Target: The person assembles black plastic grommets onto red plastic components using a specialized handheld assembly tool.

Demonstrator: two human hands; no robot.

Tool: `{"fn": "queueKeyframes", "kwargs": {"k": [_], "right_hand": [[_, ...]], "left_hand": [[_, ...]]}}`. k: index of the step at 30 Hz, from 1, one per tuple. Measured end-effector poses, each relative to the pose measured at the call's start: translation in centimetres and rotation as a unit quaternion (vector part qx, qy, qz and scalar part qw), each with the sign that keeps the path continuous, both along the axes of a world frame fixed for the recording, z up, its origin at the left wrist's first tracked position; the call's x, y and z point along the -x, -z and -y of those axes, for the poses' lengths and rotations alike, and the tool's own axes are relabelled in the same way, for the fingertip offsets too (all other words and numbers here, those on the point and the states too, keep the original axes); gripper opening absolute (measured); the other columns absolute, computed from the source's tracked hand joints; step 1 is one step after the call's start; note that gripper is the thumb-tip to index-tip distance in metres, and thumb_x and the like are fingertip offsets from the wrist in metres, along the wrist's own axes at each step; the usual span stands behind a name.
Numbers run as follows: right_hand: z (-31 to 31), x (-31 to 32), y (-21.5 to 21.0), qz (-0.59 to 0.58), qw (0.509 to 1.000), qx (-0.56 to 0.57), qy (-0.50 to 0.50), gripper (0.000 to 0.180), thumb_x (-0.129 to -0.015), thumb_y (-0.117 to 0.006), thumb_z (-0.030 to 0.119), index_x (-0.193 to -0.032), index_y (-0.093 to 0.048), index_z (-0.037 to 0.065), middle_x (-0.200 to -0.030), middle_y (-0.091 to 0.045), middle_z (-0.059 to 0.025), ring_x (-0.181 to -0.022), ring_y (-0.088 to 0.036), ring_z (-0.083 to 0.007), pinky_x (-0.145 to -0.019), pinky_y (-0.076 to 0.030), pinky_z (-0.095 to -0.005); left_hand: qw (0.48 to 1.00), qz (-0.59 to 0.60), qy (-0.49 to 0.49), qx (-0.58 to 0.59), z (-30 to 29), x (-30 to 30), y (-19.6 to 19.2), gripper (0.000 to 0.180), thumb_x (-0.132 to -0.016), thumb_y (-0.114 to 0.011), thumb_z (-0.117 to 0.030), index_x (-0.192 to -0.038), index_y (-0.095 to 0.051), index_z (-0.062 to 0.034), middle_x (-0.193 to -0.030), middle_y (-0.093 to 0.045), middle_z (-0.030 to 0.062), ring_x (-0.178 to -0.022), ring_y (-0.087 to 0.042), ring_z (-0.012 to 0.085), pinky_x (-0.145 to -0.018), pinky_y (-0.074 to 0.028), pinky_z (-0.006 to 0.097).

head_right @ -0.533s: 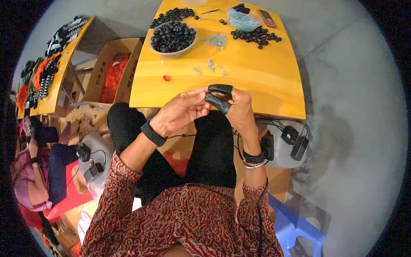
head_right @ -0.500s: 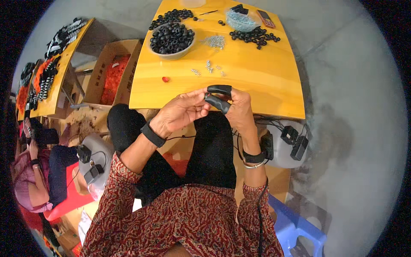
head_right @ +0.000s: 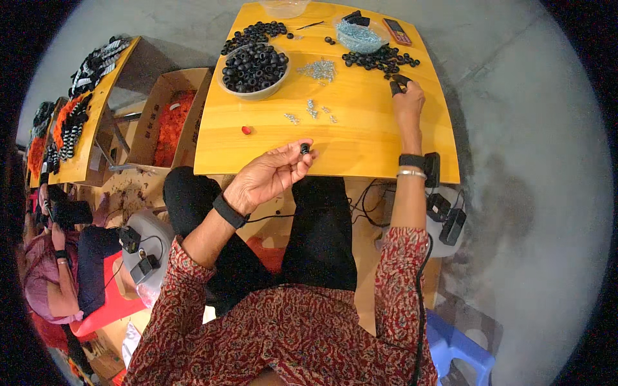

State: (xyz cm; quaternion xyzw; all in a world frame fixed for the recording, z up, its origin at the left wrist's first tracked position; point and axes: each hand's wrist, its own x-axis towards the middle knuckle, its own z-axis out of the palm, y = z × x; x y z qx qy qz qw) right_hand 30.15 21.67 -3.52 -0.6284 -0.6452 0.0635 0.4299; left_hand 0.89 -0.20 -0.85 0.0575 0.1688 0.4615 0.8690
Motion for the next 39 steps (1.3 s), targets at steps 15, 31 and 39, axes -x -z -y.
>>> {"fn": "queueKeyframes", "kwargs": {"k": [15,31,39], "right_hand": [[-2.8,1.3,0.7,0.222,0.972,-0.052,-0.061,0.017,-0.074,-0.05,0.001,-0.087,-0.057,-0.007,-0.093,-0.058,-0.0266,-0.088,-0.055,-0.0443,-0.076,-0.045,-0.0436],[0.3,2.0,-0.9,0.172,0.984,0.037,-0.017,0.017,-0.078,-0.061,0.007,-0.09,-0.061,-0.005,-0.084,-0.062,-0.0246,-0.074,-0.059,-0.04,-0.066,-0.047,-0.0396],[8.1,5.8,-3.8,-0.111,0.989,0.018,-0.099,0.016,-0.082,-0.06,0.0,-0.096,-0.062,-0.008,-0.086,-0.068,-0.0096,-0.075,-0.063,-0.0137,-0.062,-0.048,-0.0247]], "left_hand": [[0.997,-0.029,-0.024,-0.065,-0.8,1.0,0.4,0.03,-0.092,-0.05,-0.004,-0.12,-0.048,0.0063,-0.118,-0.054,0.0189,-0.103,-0.058,0.0209,-0.089,-0.051,0.026],[0.996,-0.076,-0.018,-0.049,-0.4,0.6,-0.5,0.029,-0.091,-0.05,-0.002,-0.119,-0.05,0.0065,-0.113,-0.057,0.0181,-0.106,-0.059,0.027,-0.093,-0.05,0.029],[0.998,0.013,-0.053,-0.015,-0.6,0.8,-0.1,0.02,-0.091,-0.051,-0.001,-0.108,-0.053,0.008,-0.107,-0.057,0.0191,-0.103,-0.059,0.0296,-0.094,-0.05,0.033]]}}
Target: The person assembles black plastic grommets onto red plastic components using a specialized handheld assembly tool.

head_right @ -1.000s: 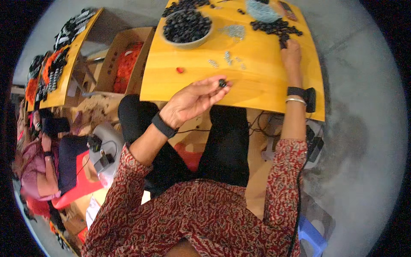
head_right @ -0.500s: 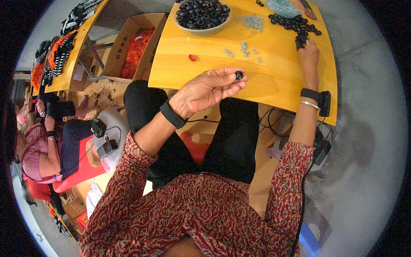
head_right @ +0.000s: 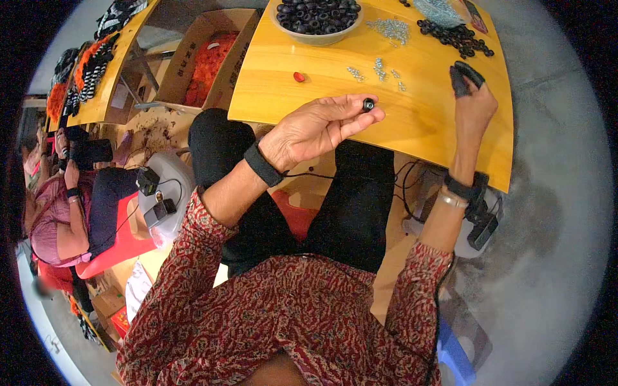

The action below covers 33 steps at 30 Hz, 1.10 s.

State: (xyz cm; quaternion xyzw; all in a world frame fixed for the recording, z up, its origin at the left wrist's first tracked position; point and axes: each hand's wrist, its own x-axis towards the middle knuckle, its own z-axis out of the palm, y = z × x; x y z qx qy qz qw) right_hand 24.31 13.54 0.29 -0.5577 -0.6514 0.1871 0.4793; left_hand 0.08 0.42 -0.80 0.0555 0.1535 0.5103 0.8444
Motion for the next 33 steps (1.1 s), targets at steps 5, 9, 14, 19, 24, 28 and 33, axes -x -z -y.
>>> {"fn": "queueKeyframes", "kwargs": {"k": [5,9,14,19,24,28,33], "right_hand": [[7.8,3.2,-0.3,-0.142,0.981,-0.001,-0.134,0.021,-0.084,-0.055,-0.008,-0.104,-0.061,-0.006,-0.093,-0.066,-0.0096,-0.08,-0.062,-0.0116,-0.062,-0.048,-0.0205],[11.3,5.0,-0.2,-0.23,0.958,0.046,-0.164,0.024,-0.082,-0.06,-0.007,-0.106,-0.061,-0.005,-0.094,-0.066,-0.0092,-0.081,-0.063,-0.0138,-0.063,-0.049,-0.0215],[12.7,5.2,0.1,-0.291,0.938,0.046,-0.184,0.026,-0.08,-0.064,-0.005,-0.107,-0.061,-0.005,-0.093,-0.066,-0.0097,-0.079,-0.062,-0.0122,-0.063,-0.048,-0.0204],[13.6,4.9,0.4,-0.288,0.936,0.069,-0.188,0.024,-0.08,-0.065,-0.004,-0.105,-0.063,-0.005,-0.089,-0.066,-0.0087,-0.072,-0.06,-0.0105,-0.063,-0.048,-0.0198],[14.2,4.9,0.4,-0.266,0.944,0.072,-0.179,0.023,-0.08,-0.066,-0.004,-0.103,-0.064,-0.004,-0.086,-0.066,-0.0069,-0.069,-0.06,-0.0096,-0.063,-0.048,-0.0195],[14.7,5.1,0.2,-0.275,0.941,0.085,-0.178,0.025,-0.079,-0.066,-0.005,-0.103,-0.063,-0.004,-0.087,-0.066,-0.0071,-0.071,-0.061,-0.011,-0.063,-0.05,-0.021],[14.8,5.1,0.5,-0.275,0.943,0.087,-0.163,0.029,-0.078,-0.064,-0.008,-0.107,-0.06,-0.008,-0.093,-0.065,-0.0148,-0.073,-0.062,-0.0185,-0.067,-0.052,-0.0254]], "left_hand": [[1.0,-0.017,0.018,0.007,0.5,0.0,0.1,0.021,-0.092,-0.05,-0.003,-0.11,-0.053,0.0079,-0.107,-0.059,0.017,-0.102,-0.06,0.0254,-0.092,-0.051,0.029],[0.995,-0.086,-0.008,-0.054,0.9,-0.4,-0.2,0.025,-0.092,-0.05,-0.002,-0.114,-0.052,0.0081,-0.109,-0.059,0.017,-0.104,-0.06,0.0233,-0.092,-0.051,0.028],[0.989,-0.125,-0.009,-0.074,1.1,-0.9,-0.4,0.026,-0.091,-0.05,0.0,-0.116,-0.052,0.0071,-0.111,-0.059,0.0176,-0.102,-0.06,0.0238,-0.094,-0.049,0.03],[0.987,-0.137,-0.013,-0.088,1.3,-0.7,-0.5,0.029,-0.091,-0.05,0.0,-0.119,-0.051,0.0069,-0.109,-0.06,0.0165,-0.1,-0.061,0.0221,-0.093,-0.05,0.029],[0.983,-0.151,0.006,-0.102,1.4,-0.7,-0.3,0.031,-0.091,-0.051,-0.002,-0.121,-0.051,0.0057,-0.105,-0.061,0.0146,-0.097,-0.062,0.0192,-0.087,-0.052,0.027],[0.982,-0.16,0.015,-0.098,1.5,-0.7,-0.3,0.031,-0.091,-0.051,-0.003,-0.121,-0.051,0.0059,-0.105,-0.062,0.014,-0.096,-0.063,0.0189,-0.086,-0.052,0.027],[0.98,-0.168,0.015,-0.103,1.6,-0.8,-0.3,0.03,-0.091,-0.052,-0.005,-0.119,-0.053,0.0045,-0.103,-0.063,0.0118,-0.094,-0.063,0.0178,-0.084,-0.053,0.026]]}}
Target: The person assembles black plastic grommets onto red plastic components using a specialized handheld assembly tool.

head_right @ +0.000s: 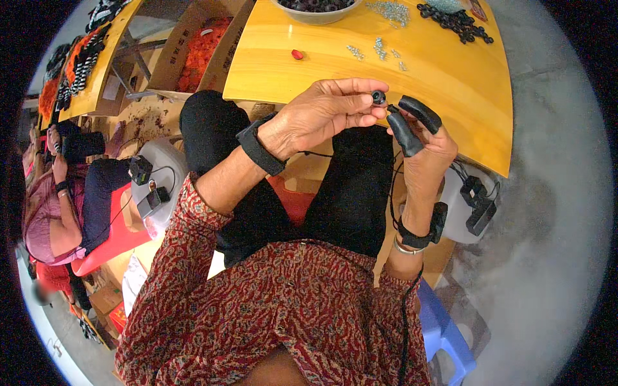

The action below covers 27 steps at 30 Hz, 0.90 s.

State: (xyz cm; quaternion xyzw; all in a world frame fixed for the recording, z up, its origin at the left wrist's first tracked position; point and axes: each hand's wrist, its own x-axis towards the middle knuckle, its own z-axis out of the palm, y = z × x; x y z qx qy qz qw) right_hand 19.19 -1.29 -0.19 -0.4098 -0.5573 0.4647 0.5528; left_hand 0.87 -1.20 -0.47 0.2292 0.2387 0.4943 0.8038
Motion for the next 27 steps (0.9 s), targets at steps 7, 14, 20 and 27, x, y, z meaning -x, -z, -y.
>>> {"fn": "queueKeyframes", "kwargs": {"k": [7,14,20,27], "right_hand": [[0.19,-0.11,-0.25,0.027,0.999,-0.02,0.001,0.027,-0.076,-0.066,-0.008,-0.103,-0.063,-0.006,-0.093,-0.066,-0.0105,-0.081,-0.063,-0.0165,-0.071,-0.054,-0.0261],[0.03,-0.64,0.23,0.068,0.997,-0.038,0.021,0.025,-0.075,-0.066,-0.01,-0.099,-0.066,-0.003,-0.089,-0.066,-0.005,-0.08,-0.062,-0.011,-0.073,-0.051,-0.0232],[-0.13,-0.29,-0.23,-0.029,0.999,-0.015,-0.006,0.024,-0.078,-0.064,-0.009,-0.102,-0.063,-0.004,-0.088,-0.066,-0.01,-0.072,-0.063,-0.0141,-0.066,-0.051,-0.0238],[-0.2,-0.23,-0.39,-0.001,0.999,-0.032,-0.022,0.022,-0.08,-0.063,-0.007,-0.102,-0.062,-0.005,-0.089,-0.067,-0.0116,-0.072,-0.063,-0.0152,-0.064,-0.051,-0.0235]], "left_hand": [[1.0,-0.006,0.007,-0.003,-0.04,-0.2,0.5,0.029,-0.091,-0.053,-0.005,-0.118,-0.054,0.0032,-0.101,-0.063,0.011,-0.093,-0.064,0.0173,-0.084,-0.053,0.026],[1.0,0.01,0.008,-0.001,0.03,-0.41,0.54,0.029,-0.09,-0.054,-0.004,-0.118,-0.054,0.0036,-0.104,-0.062,0.0108,-0.095,-0.063,0.0182,-0.085,-0.052,0.027],[1.0,0.021,0.005,0.02,-0.08,-0.45,0.65,0.027,-0.09,-0.053,-0.003,-0.116,-0.055,0.0039,-0.102,-0.062,0.0119,-0.093,-0.062,0.0187,-0.085,-0.052,0.028],[0.999,0.04,-0.01,0.022,-0.19,-0.27,0.43,0.029,-0.09,-0.053,-0.002,-0.118,-0.053,0.0052,-0.107,-0.06,0.0126,-0.098,-0.061,0.0204,-0.091,-0.05,0.028]]}}
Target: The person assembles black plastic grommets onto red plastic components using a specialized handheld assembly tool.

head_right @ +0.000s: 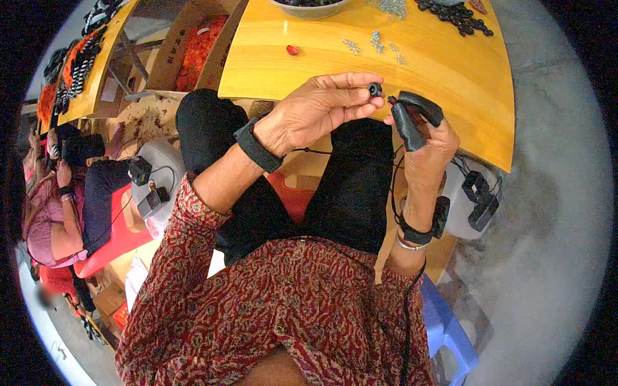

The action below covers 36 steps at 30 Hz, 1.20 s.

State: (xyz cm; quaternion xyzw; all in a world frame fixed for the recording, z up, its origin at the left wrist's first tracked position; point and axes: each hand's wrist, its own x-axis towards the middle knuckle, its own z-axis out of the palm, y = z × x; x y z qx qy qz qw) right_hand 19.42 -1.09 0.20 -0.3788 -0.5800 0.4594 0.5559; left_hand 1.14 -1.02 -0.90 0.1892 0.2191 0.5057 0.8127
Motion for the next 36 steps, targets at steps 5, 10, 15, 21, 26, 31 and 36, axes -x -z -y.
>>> {"fn": "queueKeyframes", "kwargs": {"k": [5,10,15,21,26,31,36], "right_hand": [[-0.1,-0.1,0.3,0.051,0.999,0.01,0.002,0.024,-0.078,-0.063,-0.01,-0.101,-0.062,-0.005,-0.092,-0.066,-0.0108,-0.077,-0.064,-0.0157,-0.067,-0.054,-0.0253],[0.0,0.5,0.2,0.019,1.0,0.011,0.016,0.025,-0.077,-0.062,-0.012,-0.101,-0.062,-0.006,-0.091,-0.065,-0.0098,-0.079,-0.063,-0.0152,-0.069,-0.056,-0.0267],[0.1,0.4,0.1,0.06,0.998,0.016,0.026,0.026,-0.077,-0.062,-0.013,-0.102,-0.062,-0.006,-0.091,-0.065,-0.0089,-0.081,-0.063,-0.0146,-0.07,-0.056,-0.0268],[0.2,0.0,0.8,0.091,0.995,-0.012,0.035,0.024,-0.077,-0.063,-0.011,-0.1,-0.064,-0.003,-0.089,-0.065,-0.0038,-0.079,-0.06,-0.009,-0.069,-0.049,-0.0209],[0.5,-0.2,0.8,0.085,0.996,-0.001,0.035,0.025,-0.076,-0.065,-0.01,-0.1,-0.064,-0.003,-0.088,-0.065,-0.0029,-0.079,-0.06,-0.0085,-0.069,-0.048,-0.0204],[0.4,-0.4,1.2,0.076,0.996,-0.006,0.037,0.027,-0.076,-0.066,-0.011,-0.102,-0.063,-0.003,-0.092,-0.065,-0.0067,-0.082,-0.062,-0.0123,-0.069,-0.053,-0.0239],[0.6,-0.3,0.9,0.067,0.997,0.006,0.035,0.029,-0.076,-0.065,-0.011,-0.104,-0.061,-0.004,-0.095,-0.064,-0.0097,-0.083,-0.063,-0.0156,-0.069,-0.056,-0.0266]], "left_hand": [[1.0,0.006,-0.006,-0.001,-0.1,0.1,0.2,0.028,-0.089,-0.053,-0.001,-0.117,-0.054,0.0052,-0.108,-0.06,0.0131,-0.098,-0.061,0.0212,-0.092,-0.05,0.029],[1.0,-0.009,-0.002,-0.001,0.0,0.1,-0.2,0.028,-0.089,-0.054,0.0,-0.116,-0.055,0.0052,-0.108,-0.06,0.0135,-0.097,-0.062,0.0212,-0.09,-0.051,0.028],[1.0,-0.015,-0.002,-0.006,-0.1,-0.1,0.2,0.026,-0.089,-0.054,0.0,-0.115,-0.056,0.0056,-0.106,-0.061,0.0139,-0.095,-0.063,0.0219,-0.089,-0.052,0.028],[1.0,-0.026,-0.001,-0.015,0.0,-0.2,0.3,0.026,-0.089,-0.054,0.001,-0.114,-0.056,0.0055,-0.105,-0.062,0.0134,-0.095,-0.063,0.0215,-0.088,-0.052,0.028],[0.999,-0.035,0.003,-0.011,0.0,-0.5,0.3,0.026,-0.089,-0.054,0.0,-0.114,-0.056,0.0054,-0.104,-0.062,0.0127,-0.093,-0.063,0.0204,-0.088,-0.052,0.028],[0.999,-0.045,0.005,-0.017,0.0,-0.6,0.3,0.026,-0.089,-0.054,-0.001,-0.114,-0.056,0.0055,-0.104,-0.062,0.0123,-0.093,-0.063,0.0195,-0.087,-0.052,0.027],[0.998,-0.057,0.011,-0.036,0.1,-0.7,0.6,0.025,-0.089,-0.055,-0.002,-0.114,-0.057,0.0049,-0.104,-0.063,0.0115,-0.092,-0.063,0.0189,-0.086,-0.053,0.026]]}}
